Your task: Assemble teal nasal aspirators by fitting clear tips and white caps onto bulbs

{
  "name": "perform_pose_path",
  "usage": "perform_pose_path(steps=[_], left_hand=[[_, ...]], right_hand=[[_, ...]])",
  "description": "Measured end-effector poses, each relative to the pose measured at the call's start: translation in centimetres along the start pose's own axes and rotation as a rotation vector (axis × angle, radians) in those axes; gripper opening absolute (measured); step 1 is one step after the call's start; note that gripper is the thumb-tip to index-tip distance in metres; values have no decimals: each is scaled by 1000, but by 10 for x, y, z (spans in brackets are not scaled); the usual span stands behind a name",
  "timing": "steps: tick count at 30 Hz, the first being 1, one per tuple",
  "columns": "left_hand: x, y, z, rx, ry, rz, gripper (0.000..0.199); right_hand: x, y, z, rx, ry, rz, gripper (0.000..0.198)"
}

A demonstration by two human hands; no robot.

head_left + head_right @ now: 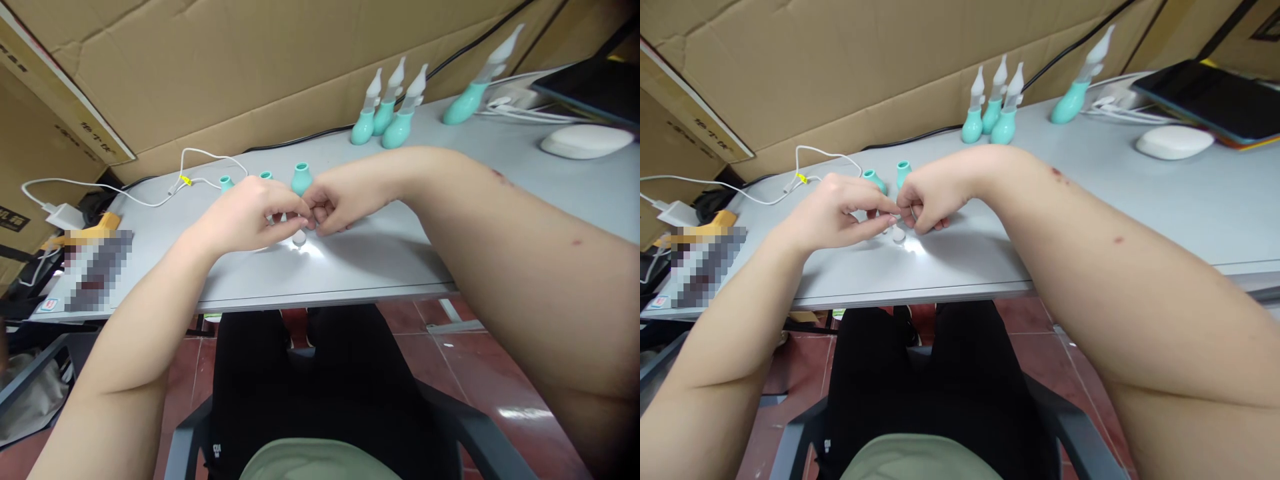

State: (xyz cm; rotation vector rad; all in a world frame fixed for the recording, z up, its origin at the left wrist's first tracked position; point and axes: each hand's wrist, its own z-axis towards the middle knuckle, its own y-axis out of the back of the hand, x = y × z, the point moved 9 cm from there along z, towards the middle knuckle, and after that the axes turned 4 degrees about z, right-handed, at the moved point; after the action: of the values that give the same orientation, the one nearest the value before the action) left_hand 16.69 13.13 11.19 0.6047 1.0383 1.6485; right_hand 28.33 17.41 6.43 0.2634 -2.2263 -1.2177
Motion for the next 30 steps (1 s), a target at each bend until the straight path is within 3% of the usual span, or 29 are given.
perform_pose_path(steps=[5, 11, 15, 17, 20, 26, 30], left_hand=[[-10, 8, -1, -126, -160, 112, 18], [-5, 14, -4, -170, -189, 282, 18], [-18, 32, -17, -245, -236, 315, 11], [-24, 45, -32, -344, -185, 267, 2], [-31, 61, -65, -531, -71, 133, 6], [-37, 48, -126, -564, 217, 74, 14], [-34, 40, -149, -515, 401, 76, 10]], right_hand=[[0, 3, -1, -11, -2, 7, 22], [-1, 0, 3, -20, 3, 24, 19], [-2, -1, 4, -9, 20, 26, 19], [-2, 1, 4, -20, 26, 17, 17], [-5, 2, 5, -27, -1, 12, 14], [-8, 1, 4, -8, -76, -3, 12], [-7, 1, 4, 16, -65, 16, 11]])
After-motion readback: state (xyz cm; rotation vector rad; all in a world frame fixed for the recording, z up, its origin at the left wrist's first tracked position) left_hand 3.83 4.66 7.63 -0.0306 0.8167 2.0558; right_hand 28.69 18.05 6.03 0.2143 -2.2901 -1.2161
